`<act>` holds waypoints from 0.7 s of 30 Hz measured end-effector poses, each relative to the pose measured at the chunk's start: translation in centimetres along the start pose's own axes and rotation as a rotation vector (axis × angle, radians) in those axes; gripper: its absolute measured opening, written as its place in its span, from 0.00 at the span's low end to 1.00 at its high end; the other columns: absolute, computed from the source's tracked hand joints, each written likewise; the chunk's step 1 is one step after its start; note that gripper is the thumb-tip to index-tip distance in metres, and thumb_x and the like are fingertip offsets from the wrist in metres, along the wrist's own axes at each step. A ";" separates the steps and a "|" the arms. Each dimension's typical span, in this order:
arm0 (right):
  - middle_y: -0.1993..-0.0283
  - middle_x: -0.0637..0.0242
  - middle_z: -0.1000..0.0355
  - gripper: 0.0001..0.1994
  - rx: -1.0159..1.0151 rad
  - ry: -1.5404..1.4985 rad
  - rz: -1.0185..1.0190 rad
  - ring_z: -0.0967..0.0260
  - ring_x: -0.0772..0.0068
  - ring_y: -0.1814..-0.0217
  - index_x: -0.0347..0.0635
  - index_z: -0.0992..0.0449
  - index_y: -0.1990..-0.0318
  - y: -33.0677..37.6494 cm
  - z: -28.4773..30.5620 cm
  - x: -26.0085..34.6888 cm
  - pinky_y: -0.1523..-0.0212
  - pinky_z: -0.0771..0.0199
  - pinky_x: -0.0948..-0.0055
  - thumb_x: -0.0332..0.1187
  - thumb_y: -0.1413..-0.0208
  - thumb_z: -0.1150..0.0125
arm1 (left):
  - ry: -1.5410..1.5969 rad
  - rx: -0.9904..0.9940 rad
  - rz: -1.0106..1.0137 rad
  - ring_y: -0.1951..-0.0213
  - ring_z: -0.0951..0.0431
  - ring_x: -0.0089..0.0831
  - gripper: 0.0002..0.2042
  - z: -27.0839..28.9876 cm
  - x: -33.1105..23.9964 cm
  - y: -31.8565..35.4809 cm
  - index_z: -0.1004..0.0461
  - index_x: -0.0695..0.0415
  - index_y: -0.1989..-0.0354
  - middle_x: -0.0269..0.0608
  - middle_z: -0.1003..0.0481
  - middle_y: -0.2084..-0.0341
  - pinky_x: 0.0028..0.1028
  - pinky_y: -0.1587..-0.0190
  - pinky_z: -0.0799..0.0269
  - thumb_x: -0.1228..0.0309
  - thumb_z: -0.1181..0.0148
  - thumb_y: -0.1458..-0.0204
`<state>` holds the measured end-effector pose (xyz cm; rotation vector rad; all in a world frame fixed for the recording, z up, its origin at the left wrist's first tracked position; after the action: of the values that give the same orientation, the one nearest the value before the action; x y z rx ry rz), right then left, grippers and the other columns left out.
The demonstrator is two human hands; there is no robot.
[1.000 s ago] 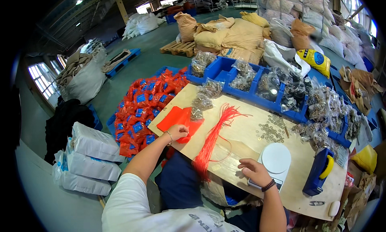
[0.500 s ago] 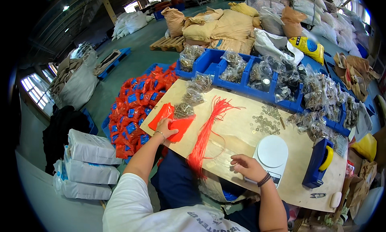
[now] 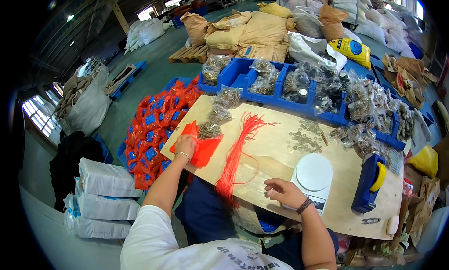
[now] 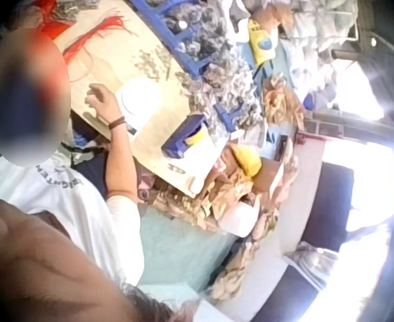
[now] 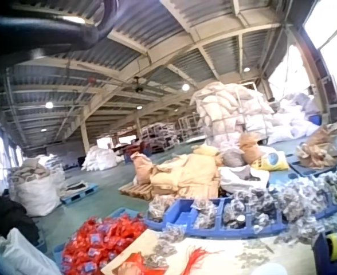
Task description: The person places metal rings onto a digital scale, transfers them into small red and blue bags, and seals the bags using tape from a dispenser.
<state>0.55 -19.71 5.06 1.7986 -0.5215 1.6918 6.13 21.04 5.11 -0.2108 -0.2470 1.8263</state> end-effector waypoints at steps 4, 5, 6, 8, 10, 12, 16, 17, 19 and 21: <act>0.57 0.62 0.30 0.21 -0.004 0.044 -0.040 0.31 0.77 0.58 0.40 0.37 0.47 -0.1 -0.4 0.1 0.57 0.31 0.77 0.33 0.49 0.43 | 0.304 -0.482 0.085 0.58 0.33 0.41 0.08 5.6 1.4 0.5 0.30 0.60 0.75 0.43 0.30 0.66 0.39 0.55 0.38 0.68 0.50 0.51; 0.57 0.62 0.30 0.22 -0.010 0.046 -0.030 0.31 0.77 0.59 0.40 0.37 0.46 -0.2 -0.3 -0.2 0.57 0.31 0.76 0.33 0.49 0.43 | 0.380 -0.589 0.072 0.59 0.33 0.41 0.08 7.3 0.3 1.6 0.31 0.60 0.76 0.44 0.30 0.68 0.39 0.56 0.38 0.69 0.50 0.51; 0.57 0.62 0.30 0.22 -0.002 0.048 -0.013 0.31 0.77 0.59 0.41 0.38 0.46 -0.4 -0.7 -0.3 0.57 0.31 0.76 0.33 0.49 0.42 | 0.444 -0.701 0.065 0.61 0.33 0.41 0.08 9.3 -0.4 3.2 0.32 0.61 0.76 0.45 0.30 0.69 0.39 0.57 0.38 0.70 0.51 0.51; 0.57 0.61 0.30 0.23 0.016 -0.008 0.047 0.31 0.76 0.58 0.42 0.39 0.44 -0.8 -1.3 -0.8 0.55 0.32 0.75 0.33 0.49 0.43 | 0.497 -0.610 -0.068 0.62 0.33 0.42 0.06 9.1 -3.3 4.7 0.33 0.61 0.76 0.45 0.30 0.69 0.38 0.57 0.38 0.71 0.50 0.52; 0.56 0.59 0.30 0.28 0.048 0.010 0.066 0.31 0.73 0.58 0.48 0.45 0.40 -0.9 -2.8 -0.1 0.53 0.33 0.73 0.33 0.49 0.43 | 0.539 -0.501 -0.182 0.62 0.33 0.43 0.05 8.8 -6.5 7.0 0.33 0.61 0.76 0.44 0.30 0.69 0.37 0.57 0.38 0.73 0.49 0.53; 0.54 0.57 0.31 0.31 0.077 0.062 0.097 0.31 0.71 0.58 0.50 0.48 0.38 -1.2 -4.1 -0.3 0.53 0.33 0.73 0.33 0.50 0.42 | 0.608 -0.366 -0.267 0.61 0.33 0.43 0.04 8.0 -10.2 8.8 0.33 0.60 0.76 0.44 0.30 0.69 0.37 0.56 0.39 0.74 0.47 0.55; 0.58 0.53 0.29 0.35 0.084 0.240 0.014 0.29 0.66 0.58 0.47 0.52 0.37 -1.7 -5.7 -2.6 0.56 0.32 0.73 0.39 0.51 0.41 | 0.763 -0.171 -0.367 0.59 0.33 0.43 0.03 6.1 -15.9 11.2 0.32 0.59 0.76 0.42 0.29 0.67 0.38 0.54 0.39 0.74 0.46 0.56; 0.61 0.53 0.28 0.35 0.051 0.307 -0.003 0.28 0.65 0.59 0.45 0.52 0.38 -1.8 -5.7 -3.3 0.57 0.31 0.73 0.41 0.51 0.41 | 0.810 -0.135 -0.382 0.58 0.33 0.43 0.03 5.6 -16.9 11.4 0.32 0.59 0.76 0.42 0.29 0.67 0.38 0.53 0.40 0.74 0.46 0.56; 0.65 0.53 0.27 0.32 -0.054 0.302 -0.078 0.28 0.64 0.62 0.39 0.45 0.43 -2.1 -5.2 -4.0 0.60 0.31 0.72 0.43 0.52 0.41 | 0.908 0.004 -0.391 0.58 0.33 0.41 0.03 5.0 -18.4 11.7 0.32 0.60 0.75 0.43 0.29 0.66 0.35 0.53 0.39 0.74 0.47 0.54; 0.69 0.54 0.28 0.28 -0.116 0.346 -0.149 0.28 0.62 0.65 0.35 0.38 0.49 -2.3 -4.8 -4.1 0.63 0.30 0.71 0.44 0.53 0.41 | 1.033 0.179 -0.393 0.58 0.32 0.39 0.03 4.1 -19.5 11.8 0.32 0.60 0.75 0.43 0.29 0.67 0.32 0.53 0.38 0.74 0.48 0.53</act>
<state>-2.00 -15.32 0.60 1.3868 -0.3197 1.7787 -0.81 -1.03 6.11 -0.8692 0.5615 1.1518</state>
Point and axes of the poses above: each hand's wrist, its own y-axis away from the middle knuckle, its own z-axis out of the back of the hand, x = y × z, the point moved 6 cm from there along -y, towards the middle knuckle
